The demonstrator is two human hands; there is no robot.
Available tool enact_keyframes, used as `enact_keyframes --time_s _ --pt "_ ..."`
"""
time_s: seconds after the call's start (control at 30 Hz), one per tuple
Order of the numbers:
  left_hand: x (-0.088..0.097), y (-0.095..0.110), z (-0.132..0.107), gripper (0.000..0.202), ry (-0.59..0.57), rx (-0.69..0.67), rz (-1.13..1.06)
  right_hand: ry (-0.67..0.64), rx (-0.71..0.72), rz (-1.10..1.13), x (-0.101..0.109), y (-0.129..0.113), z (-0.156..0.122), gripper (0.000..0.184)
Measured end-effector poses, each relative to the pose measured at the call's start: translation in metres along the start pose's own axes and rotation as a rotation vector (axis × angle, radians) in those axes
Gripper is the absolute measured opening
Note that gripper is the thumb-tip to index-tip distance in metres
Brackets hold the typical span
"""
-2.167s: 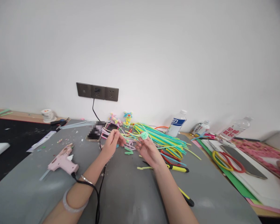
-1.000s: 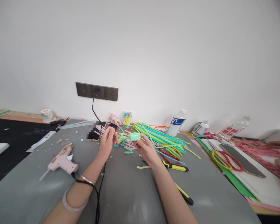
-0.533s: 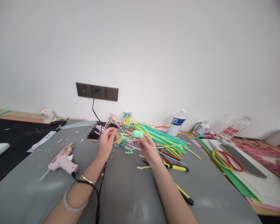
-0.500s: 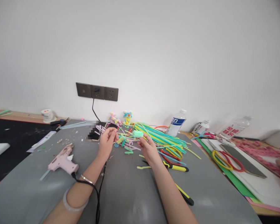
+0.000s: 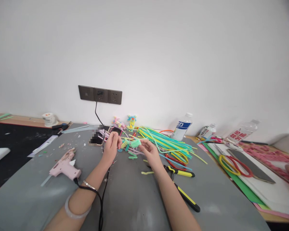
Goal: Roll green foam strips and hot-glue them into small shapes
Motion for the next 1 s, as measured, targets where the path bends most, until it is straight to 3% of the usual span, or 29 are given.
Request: enact_keyframes --time_s 0.27,0.43,0.77,1.0 --pt "-0.002 0.004 0.000 0.035 0.010 0.000 0.021 -0.074 0.029 -0.227 -0.006 0.003 -0.003 0.022" --pt "-0.003 0.004 -0.001 0.036 -0.017 -0.035 -0.003 -0.135 -0.012 -0.248 -0.009 0.008 -0.004 0.022" --pt "-0.005 0.004 -0.002 0.038 -0.105 -0.020 -0.010 -0.158 -0.102 0.007 -0.011 0.011 -0.003 0.029" --pt "-0.002 0.009 -0.002 0.037 -0.037 -0.028 0.058 -0.095 -0.133 0.088 -0.006 0.008 -0.002 0.032"
Point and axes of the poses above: each hand's wrist, its own z-axis towards the middle knuckle, its own x-axis out of the back of the hand, y = z × x, the point moved 3 cm from there along z, towards the middle knuckle
